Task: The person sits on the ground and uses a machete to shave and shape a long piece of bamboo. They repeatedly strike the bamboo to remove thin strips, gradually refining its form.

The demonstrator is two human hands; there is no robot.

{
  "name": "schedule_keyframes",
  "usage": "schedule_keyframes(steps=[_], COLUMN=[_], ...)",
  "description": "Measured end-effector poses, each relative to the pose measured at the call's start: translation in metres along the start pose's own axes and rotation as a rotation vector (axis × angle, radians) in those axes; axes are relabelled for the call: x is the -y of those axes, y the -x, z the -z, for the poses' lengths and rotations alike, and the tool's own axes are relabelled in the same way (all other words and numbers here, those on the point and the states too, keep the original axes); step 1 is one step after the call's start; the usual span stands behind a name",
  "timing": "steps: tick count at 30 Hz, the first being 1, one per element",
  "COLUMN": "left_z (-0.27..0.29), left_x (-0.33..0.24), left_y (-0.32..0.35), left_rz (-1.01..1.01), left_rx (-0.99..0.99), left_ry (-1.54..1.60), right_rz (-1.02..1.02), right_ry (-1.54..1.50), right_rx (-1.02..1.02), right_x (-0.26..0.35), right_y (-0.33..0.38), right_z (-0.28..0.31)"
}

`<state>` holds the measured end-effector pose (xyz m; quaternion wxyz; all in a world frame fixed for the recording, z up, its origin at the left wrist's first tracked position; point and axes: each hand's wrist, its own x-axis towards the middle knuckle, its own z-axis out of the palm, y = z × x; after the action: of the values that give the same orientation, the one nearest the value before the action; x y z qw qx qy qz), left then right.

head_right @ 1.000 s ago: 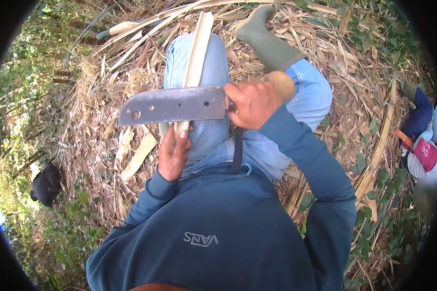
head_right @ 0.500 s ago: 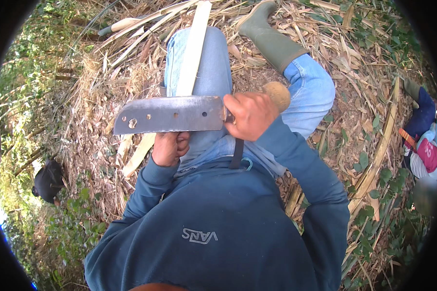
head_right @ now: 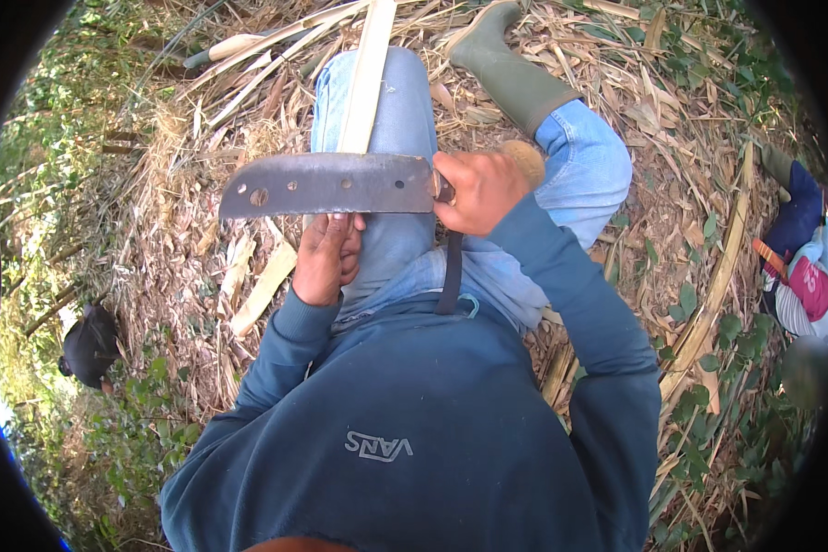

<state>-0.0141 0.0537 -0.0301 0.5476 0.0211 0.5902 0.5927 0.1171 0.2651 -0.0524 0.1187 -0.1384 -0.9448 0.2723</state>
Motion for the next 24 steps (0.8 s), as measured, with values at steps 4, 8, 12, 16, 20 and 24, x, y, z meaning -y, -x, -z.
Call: schedule_keyframes(steps=[4, 8, 12, 16, 20, 24], left_z=[-0.001, -0.004, 0.0, -0.003, 0.002, 0.003], left_x=[0.0, 0.006, 0.003, 0.01, 0.01, 0.005], left_y=[0.001, 0.005, 0.001, 0.002, 0.005, 0.004], left_rz=[0.053, 0.015, -0.014, 0.024, -0.032, -0.014], left_rx=[-0.113, -0.104, -0.03, -0.179, -0.012, -0.011], left_ry=[0.013, -0.007, -0.001, -0.029, -0.017, 0.007], right_rz=[-0.118, 0.021, -0.161, 0.016, -0.242, -0.182], right_ry=[-0.065, 0.109, 0.007, 0.037, 0.039, 0.011], right_rx=[0.037, 0.023, -0.055, 0.032, -0.042, 0.008], right_x=[0.024, 0.013, 0.015, 0.021, -0.001, 0.003], right_y=[0.015, 0.013, -0.001, 0.018, -0.003, -0.003], right_z=[-0.01, 0.003, 0.0, 0.001, 0.006, 0.009])
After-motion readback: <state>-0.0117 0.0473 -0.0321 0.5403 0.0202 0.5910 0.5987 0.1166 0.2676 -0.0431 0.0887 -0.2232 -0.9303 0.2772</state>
